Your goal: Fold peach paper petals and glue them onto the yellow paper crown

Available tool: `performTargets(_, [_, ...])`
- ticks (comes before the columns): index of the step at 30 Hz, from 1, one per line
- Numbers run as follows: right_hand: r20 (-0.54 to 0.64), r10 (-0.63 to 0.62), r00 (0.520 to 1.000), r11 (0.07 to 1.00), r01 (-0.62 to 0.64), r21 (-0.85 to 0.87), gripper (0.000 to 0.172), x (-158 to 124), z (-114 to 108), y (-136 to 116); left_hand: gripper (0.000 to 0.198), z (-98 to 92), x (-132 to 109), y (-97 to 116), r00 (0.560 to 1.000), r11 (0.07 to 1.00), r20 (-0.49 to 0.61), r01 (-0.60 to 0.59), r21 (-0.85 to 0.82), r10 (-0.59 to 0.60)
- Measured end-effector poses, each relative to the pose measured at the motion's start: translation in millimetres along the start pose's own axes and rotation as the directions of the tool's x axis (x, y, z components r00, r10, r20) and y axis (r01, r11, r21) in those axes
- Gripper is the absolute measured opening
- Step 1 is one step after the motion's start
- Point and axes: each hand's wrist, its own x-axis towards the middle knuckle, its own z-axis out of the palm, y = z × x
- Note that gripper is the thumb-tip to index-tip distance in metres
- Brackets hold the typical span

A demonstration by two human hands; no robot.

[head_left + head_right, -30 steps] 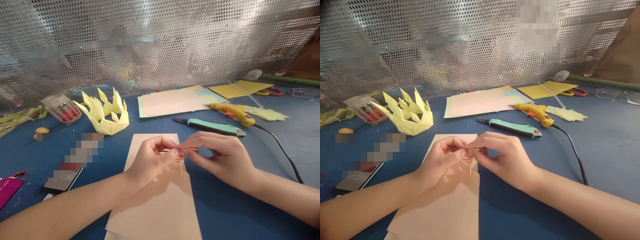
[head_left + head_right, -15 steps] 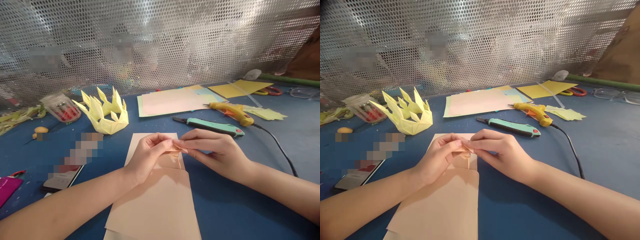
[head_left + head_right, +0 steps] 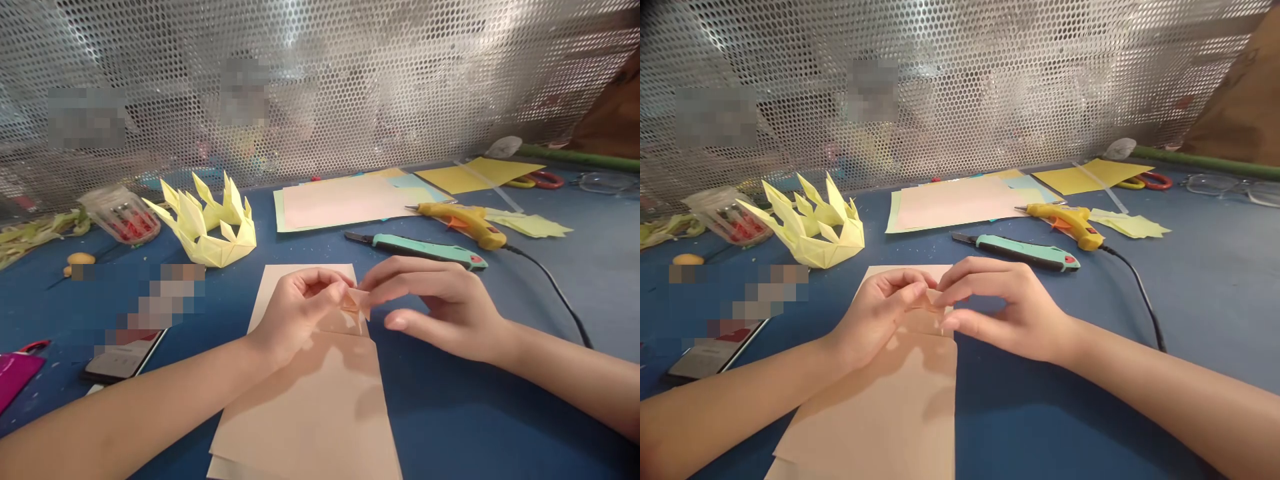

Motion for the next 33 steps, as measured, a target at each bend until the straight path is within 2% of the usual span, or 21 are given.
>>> performTargets(2, [-0.008, 0.078, 0.997, 0.995, -0.078, 0.056, 0.011, 0, 1, -1, 0.011, 1.6, 0, 2, 1.000, 0.999, -0.001, -0.030, 0.044, 0.030])
performTargets(5, [-0.038, 0.257, 0.966, 0.954, -0.248, 0.168, 0.002, 1, 5, -3, 0.010, 3.5, -1, 3, 0.998, 0.994, 0.010, -0.057, 0.096, 0.056])
performTargets(6, [-0.039, 0.308, 0.951, 0.930, -0.292, 0.226, 0.008, 2, 7, -4, 0.010, 3.9, -1, 3, 0.998, 0.992, 0.014, -0.062, 0.110, 0.061])
performTargets(8, [-0.030, 0.363, 0.931, 0.882, -0.333, 0.332, 0.016, 2, 10, -5, 0.011, 4.6, -2, 4, 0.998, 0.989, 0.018, -0.063, 0.134, 0.061])
performTargets(10, [-0.008, 0.366, 0.930, 0.864, -0.337, 0.375, 0.019, 1, 12, -5, 0.011, 5.2, -2, 5, 0.999, 0.988, 0.031, -0.045, 0.148, 0.041])
performTargets(12, [-0.001, 0.342, 0.940, 0.883, -0.321, 0.342, 0.019, -1, 12, -4, 0.011, 5.6, -4, 6, 0.998, 0.988, 0.055, -0.025, 0.150, 0.017])
performTargets(14, [-0.020, 0.302, 0.953, 0.927, -0.289, 0.239, 0.018, -3, 11, -3, 0.010, 5.5, -5, 7, 0.997, 0.987, 0.083, -0.025, 0.157, 0.012])
performTargets(18, [-0.057, 0.129, 0.990, 0.991, -0.131, -0.022, 0.016, -5, 7, 1, 0.011, 4.6, -6, 6, 0.994, 0.987, 0.110, -0.045, 0.154, 0.028])
performTargets(21, [0.001, -0.009, 1.000, 0.993, 0.009, -0.121, 0.012, -3, 3, 2, 0.014, 5.2, -6, 5, 0.993, 0.979, 0.069, -0.108, 0.171, 0.097])
performTargets(23, [-0.003, -0.061, 0.998, 0.985, 0.060, -0.160, 0.014, 0, 3, 1, 0.014, 6.7, -6, 6, 0.989, 0.970, 0.029, -0.149, 0.190, 0.146])
performTargets(28, [-0.063, -0.085, 0.994, 0.956, 0.063, -0.286, 0.012, 5, 2, -3, 0.014, 10.3, -8, 9, 0.988, 0.982, 0.023, -0.152, 0.112, 0.150])
performTargets(31, [-0.067, -0.109, 0.992, 0.946, 0.083, -0.315, 0.017, 5, 1, -6, 0.008, 9.7, -8, 8, 0.992, 0.986, -0.011, -0.126, 0.107, 0.128])
performTargets(33, [-0.077, -0.116, 0.990, 0.938, 0.084, -0.336, 0.017, 4, 0, -7, 0.014, 8.6, -8, 7, 0.995, 0.988, -0.005, -0.099, 0.120, 0.100])
